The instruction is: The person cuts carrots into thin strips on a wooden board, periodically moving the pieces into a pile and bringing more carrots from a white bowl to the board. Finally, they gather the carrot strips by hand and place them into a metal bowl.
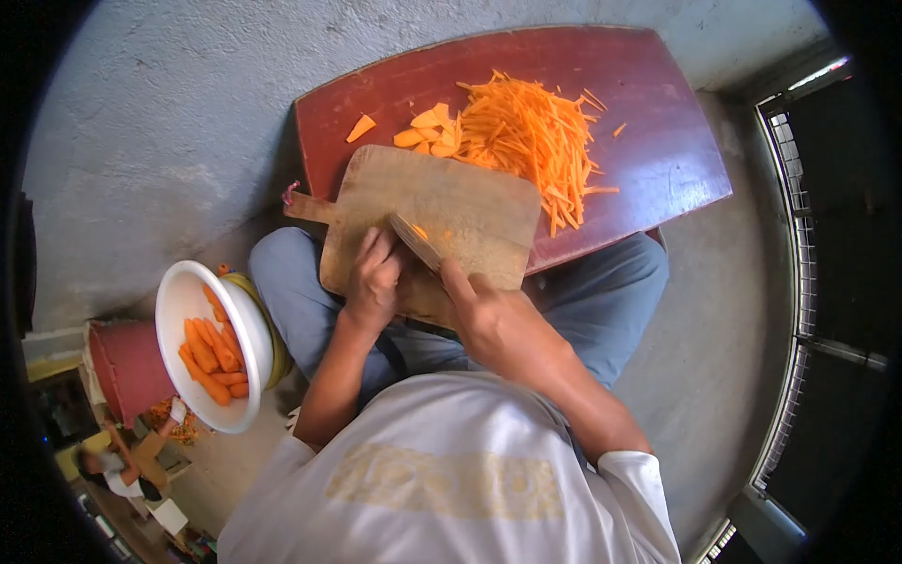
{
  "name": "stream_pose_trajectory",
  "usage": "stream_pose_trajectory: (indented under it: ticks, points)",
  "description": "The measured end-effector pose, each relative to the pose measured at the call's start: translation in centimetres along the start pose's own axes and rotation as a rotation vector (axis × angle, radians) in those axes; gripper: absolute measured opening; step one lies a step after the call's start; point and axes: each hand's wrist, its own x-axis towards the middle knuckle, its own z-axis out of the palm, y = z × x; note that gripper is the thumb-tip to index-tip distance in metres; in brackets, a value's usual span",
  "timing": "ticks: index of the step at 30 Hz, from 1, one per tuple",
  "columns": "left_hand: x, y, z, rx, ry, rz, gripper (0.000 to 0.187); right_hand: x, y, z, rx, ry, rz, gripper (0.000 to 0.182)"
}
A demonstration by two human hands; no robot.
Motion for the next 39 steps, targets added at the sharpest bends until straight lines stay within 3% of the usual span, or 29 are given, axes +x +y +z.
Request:
stream_pose_trajectory:
  ticks: [8,13,19,26,39]
  points:
    - [-0.2,-0.1,0.1,0.02,0.046,-0.01,0.044,1.4,1.3,1.4,0.002,0.117,-0.12,0.054]
    - [0.7,0.7,-0.2,-0.036,0.118,-0.017,0.04,0.4,0.2,1.0,-0.005,0.044,-0.015,0.054]
    - [-0.3,0.6,-0.7,-0.009,-0.014,-0.09,0.048,1.2,0.3,1.1,0.038,0.115,-0.067,0.052]
    - [-0.1,0.0,-0.6,-0.127,0.054,-0.055,0.06,-1.3,-1.2,0.1,0.019,0.028,0.055,0.053]
    - [-0.3,-0.2,-0.1,-0.103,0.102,-0.077,0.056,-0.3,-0.4,1.4,-0.011,0.084,-0.04,0.053]
